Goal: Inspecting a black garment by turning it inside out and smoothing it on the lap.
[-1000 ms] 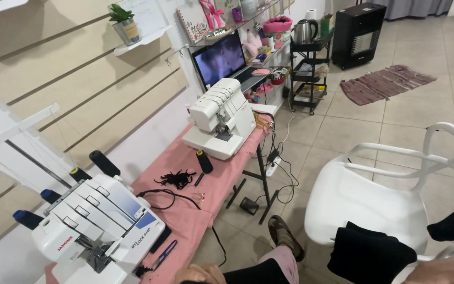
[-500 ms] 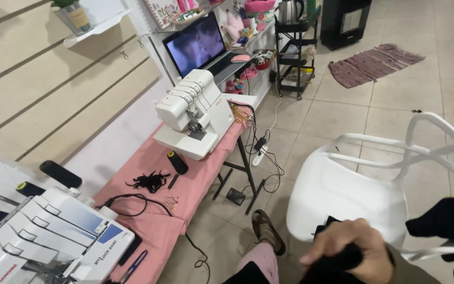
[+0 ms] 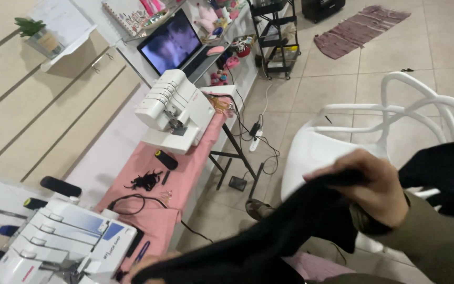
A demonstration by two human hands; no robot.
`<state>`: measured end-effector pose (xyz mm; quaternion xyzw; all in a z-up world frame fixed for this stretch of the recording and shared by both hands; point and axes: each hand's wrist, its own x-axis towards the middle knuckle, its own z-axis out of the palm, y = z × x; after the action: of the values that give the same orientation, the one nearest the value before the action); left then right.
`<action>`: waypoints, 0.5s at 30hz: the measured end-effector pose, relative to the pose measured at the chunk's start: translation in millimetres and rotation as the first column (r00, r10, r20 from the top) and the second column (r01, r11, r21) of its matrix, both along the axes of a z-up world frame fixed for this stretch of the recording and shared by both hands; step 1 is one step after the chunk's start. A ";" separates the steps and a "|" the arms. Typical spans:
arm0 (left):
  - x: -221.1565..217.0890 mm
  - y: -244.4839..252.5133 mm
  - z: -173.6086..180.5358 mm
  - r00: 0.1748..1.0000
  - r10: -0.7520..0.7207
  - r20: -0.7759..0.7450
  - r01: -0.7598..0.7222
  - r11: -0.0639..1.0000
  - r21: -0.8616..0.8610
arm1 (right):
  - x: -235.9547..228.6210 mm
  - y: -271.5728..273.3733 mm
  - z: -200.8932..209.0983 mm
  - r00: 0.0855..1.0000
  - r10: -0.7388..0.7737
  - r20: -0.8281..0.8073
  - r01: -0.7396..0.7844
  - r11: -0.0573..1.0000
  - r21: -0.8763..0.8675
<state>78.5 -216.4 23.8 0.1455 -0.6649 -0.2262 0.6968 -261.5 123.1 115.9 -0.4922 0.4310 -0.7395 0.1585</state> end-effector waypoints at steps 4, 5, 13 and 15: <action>-22.4 76.0 99.0 0.986 -0.060 -0.154 0.091 0.974 0.205 | -46.1 -31.1 64.5 0.898 -0.203 -0.390 0.235 0.971 0.036; -33.4 85.5 133.0 0.985 -0.113 -0.129 0.138 0.969 0.206 | -55.7 -41.1 83.1 0.891 -0.205 -0.405 0.236 0.971 0.027; -48.0 81.2 224.9 0.977 0.127 0.169 -0.130 0.992 0.004 | -96.8 -75.3 149.9 0.830 -0.109 -0.547 0.112 0.993 -0.027; -51.5 79.6 239.2 0.981 0.087 0.172 -0.069 0.992 -0.106 | -101.7 -76.0 158.3 0.867 -0.126 -0.483 0.175 0.983 0.058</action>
<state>27.0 -136.9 263.0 0.1559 -0.7281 -0.1515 0.6501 -363.2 47.1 274.2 -0.6153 0.5302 -0.5832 0.0139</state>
